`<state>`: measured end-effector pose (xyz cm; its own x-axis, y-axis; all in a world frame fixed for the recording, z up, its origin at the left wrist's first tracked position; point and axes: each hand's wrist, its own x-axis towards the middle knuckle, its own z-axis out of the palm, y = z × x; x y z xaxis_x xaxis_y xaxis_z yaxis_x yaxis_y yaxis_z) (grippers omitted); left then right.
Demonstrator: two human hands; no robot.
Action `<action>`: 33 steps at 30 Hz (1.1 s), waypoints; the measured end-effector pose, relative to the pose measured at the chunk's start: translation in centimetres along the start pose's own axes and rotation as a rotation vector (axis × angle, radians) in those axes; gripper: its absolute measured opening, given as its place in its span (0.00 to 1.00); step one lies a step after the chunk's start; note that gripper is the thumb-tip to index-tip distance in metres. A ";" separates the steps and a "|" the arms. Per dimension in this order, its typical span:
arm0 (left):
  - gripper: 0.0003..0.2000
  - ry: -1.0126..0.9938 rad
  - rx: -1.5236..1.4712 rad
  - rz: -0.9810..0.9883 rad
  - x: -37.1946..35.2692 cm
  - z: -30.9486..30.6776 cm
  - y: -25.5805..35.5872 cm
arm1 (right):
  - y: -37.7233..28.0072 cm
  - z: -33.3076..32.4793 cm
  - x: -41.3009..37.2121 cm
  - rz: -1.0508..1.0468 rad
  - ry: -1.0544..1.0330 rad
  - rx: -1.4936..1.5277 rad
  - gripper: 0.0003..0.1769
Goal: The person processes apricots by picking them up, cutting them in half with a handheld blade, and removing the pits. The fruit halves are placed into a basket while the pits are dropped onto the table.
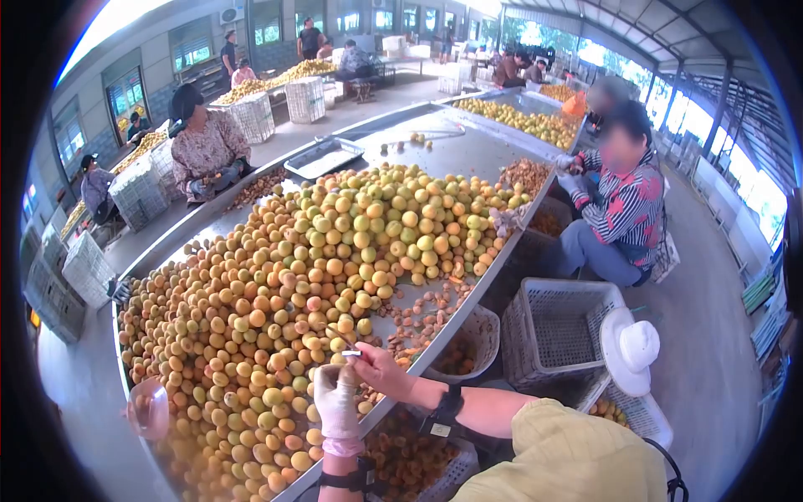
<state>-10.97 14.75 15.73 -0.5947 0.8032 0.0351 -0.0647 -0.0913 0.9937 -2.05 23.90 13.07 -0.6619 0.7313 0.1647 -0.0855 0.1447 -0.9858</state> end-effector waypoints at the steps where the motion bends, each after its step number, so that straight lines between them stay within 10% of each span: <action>1: 0.10 -0.035 0.010 0.036 -0.1 -0.1 -0.1 | -0.1 -0.1 -0.3 -0.014 -0.004 -0.020 0.12; 15: 0.22 -0.773 -0.354 0.033 -5.7 1.2 2.9 | -13.9 -5.3 -12.3 -0.124 -0.075 -0.635 0.16; 19: 0.24 -0.818 -0.240 0.002 -5.6 0.1 3.2 | -17.7 -7.0 -17.3 0.133 0.017 -0.601 0.16; 26: 0.20 -0.392 -0.325 0.150 -5.5 -2.4 6.2 | -18.7 -4.0 -24.5 0.525 0.406 0.125 0.18; 33: 0.18 -0.007 -0.459 0.004 -2.7 -4.8 5.1 | -12.9 0.7 -11.7 0.342 0.106 0.115 0.16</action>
<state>-13.55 9.32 20.17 -0.5903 0.8061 0.0414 -0.4117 -0.3448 0.8436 6.29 13.01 23.86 -0.5862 0.7903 -0.1786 0.0401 -0.1918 -0.9806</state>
